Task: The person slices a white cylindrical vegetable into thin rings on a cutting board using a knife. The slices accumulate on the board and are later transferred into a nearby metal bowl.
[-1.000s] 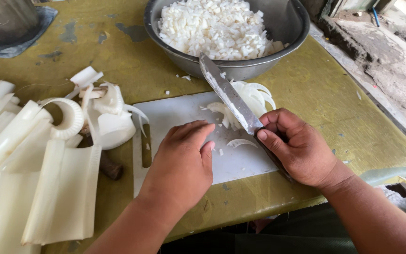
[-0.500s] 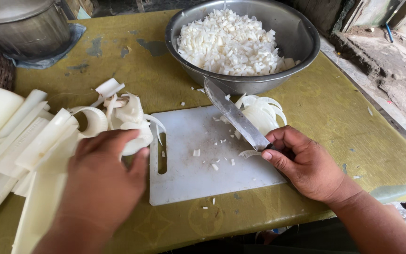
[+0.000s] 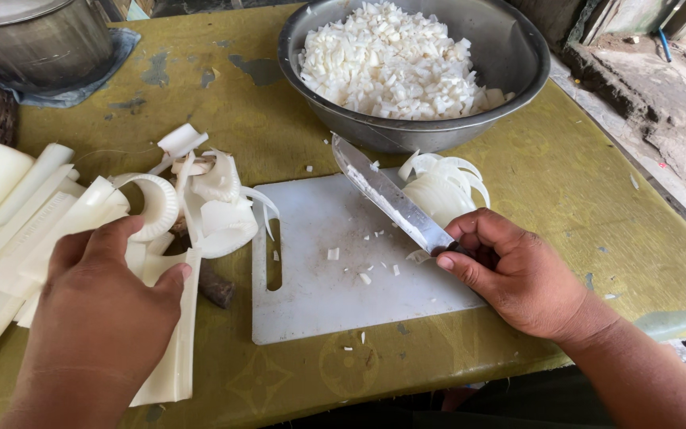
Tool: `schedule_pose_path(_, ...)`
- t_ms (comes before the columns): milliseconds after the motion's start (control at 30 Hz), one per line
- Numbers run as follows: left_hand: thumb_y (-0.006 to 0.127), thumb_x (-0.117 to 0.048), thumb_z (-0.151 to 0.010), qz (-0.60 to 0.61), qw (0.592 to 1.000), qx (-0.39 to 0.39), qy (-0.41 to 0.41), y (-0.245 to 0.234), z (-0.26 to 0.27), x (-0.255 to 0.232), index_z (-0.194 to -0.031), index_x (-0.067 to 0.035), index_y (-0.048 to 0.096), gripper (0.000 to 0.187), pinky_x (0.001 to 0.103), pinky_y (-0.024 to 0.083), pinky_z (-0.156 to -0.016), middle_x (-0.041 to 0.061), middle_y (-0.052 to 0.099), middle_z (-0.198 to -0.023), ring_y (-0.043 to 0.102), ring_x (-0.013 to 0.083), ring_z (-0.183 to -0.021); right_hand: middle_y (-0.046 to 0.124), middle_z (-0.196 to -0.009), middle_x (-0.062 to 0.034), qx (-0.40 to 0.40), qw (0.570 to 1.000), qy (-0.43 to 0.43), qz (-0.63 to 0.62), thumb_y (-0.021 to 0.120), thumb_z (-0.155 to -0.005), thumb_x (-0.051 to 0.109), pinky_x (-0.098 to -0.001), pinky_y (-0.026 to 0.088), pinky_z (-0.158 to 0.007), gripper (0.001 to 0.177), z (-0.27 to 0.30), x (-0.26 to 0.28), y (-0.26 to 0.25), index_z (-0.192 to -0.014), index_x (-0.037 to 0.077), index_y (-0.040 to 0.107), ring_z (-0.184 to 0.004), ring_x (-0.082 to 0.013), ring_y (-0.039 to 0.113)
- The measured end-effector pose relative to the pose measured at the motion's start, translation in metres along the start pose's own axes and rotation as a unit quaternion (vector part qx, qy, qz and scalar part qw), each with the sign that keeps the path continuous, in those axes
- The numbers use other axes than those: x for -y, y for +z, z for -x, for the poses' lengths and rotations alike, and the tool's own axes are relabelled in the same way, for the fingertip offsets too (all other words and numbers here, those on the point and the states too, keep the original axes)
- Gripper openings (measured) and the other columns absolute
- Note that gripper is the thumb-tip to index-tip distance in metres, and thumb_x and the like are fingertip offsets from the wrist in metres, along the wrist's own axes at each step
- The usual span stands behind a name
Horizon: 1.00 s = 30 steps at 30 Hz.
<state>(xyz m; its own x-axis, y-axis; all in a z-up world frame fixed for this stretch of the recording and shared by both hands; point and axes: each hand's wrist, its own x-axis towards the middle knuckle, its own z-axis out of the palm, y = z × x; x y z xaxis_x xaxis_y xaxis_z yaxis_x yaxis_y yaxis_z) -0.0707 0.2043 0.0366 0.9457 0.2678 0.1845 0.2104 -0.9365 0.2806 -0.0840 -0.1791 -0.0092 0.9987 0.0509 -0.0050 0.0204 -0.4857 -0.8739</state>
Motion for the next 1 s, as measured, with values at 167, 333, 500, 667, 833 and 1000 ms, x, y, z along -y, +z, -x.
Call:
schedule_pose_path(167, 0.078, -0.043, -0.085, -0.023, 0.999, 0.022, -0.012, 0.002, -0.002, -0.004, -0.149, 0.003, 0.045, 0.086, 0.049, 0.046, -0.108, 0.027, 0.061, -0.130, 0.052, 0.0410, -0.132, 0.072, -0.089, 0.0002, -0.004, 1.000, 0.013, -0.002, 0.073, -0.088, 0.019, -0.0253, 0.054, -0.070, 0.027, -0.001, 0.005, 0.004, -0.111, 0.007, 0.068, -0.078, -0.0057, 0.063)
schedule_pose_path(333, 0.089, -0.059, -0.070, -0.077, 0.996, 0.040, 0.002, 0.007, -0.004, -0.010, -0.151, 0.002, 0.042, 0.112, 0.048, 0.037, -0.117, 0.027, 0.057, -0.137, 0.046, 0.0399, -0.137, 0.071, -0.088, -0.0006, -0.006, 0.999, 0.031, 0.010, 0.073, -0.088, 0.020, -0.0250, 0.055, -0.070, 0.028, -0.002, 0.002, 0.003, -0.112, 0.008, 0.068, -0.078, -0.0064, 0.063)
schedule_pose_path(500, 0.094, -0.050, -0.063, -0.039, 0.997, 0.064, -0.005, 0.011, 0.002, -0.014, -0.161, -0.004, 0.027, 0.128, 0.048, 0.035, -0.116, 0.026, 0.044, -0.149, 0.037, 0.0416, -0.141, 0.071, -0.093, 0.0000, -0.005, 0.999, -0.008, -0.034, 0.073, -0.089, 0.018, -0.0242, 0.055, -0.073, 0.028, -0.003, -0.003, 0.004, -0.113, 0.006, 0.067, -0.082, -0.0055, 0.064)
schedule_pose_path(667, 0.092, -0.036, -0.064, -0.016, 0.998, 0.024, 0.047, 0.007, -0.001, -0.014, -0.153, -0.002, 0.032, 0.113, 0.050, 0.031, -0.114, 0.029, 0.044, -0.143, 0.035, 0.0419, -0.139, 0.071, -0.093, -0.0007, -0.009, 0.999, -0.004, -0.036, 0.072, -0.089, 0.017, -0.0242, 0.055, -0.072, 0.028, -0.002, -0.006, 0.004, -0.114, 0.005, 0.066, -0.081, -0.0060, 0.064)
schedule_pose_path(833, 0.091, -0.036, -0.067, 0.002, 0.999, -0.001, 0.054, -0.002, 0.000, -0.022, -0.156, -0.003, 0.037, 0.109, 0.049, 0.036, -0.115, 0.024, 0.056, -0.135, 0.040, 0.0424, -0.140, 0.073, -0.093, -0.0010, -0.006, 0.999, -0.003, -0.048, 0.071, -0.090, 0.016, -0.0235, 0.055, -0.074, 0.028, -0.002, -0.007, 0.003, -0.115, 0.006, 0.066, -0.083, -0.0055, 0.065)
schedule_pose_path(1000, 0.088, -0.029, -0.069, 0.060, 0.986, -0.068, 0.138, -0.009, 0.002, -0.044, -0.154, -0.001, 0.042, 0.100, 0.051, 0.043, -0.105, 0.024, 0.055, -0.136, 0.047, 0.0443, -0.130, 0.073, -0.093, -0.0010, -0.003, 0.998, -0.015, -0.059, 0.071, -0.091, 0.014, -0.0233, 0.055, -0.074, 0.026, -0.002, -0.010, 0.003, -0.115, 0.005, 0.066, -0.083, -0.0055, 0.065)
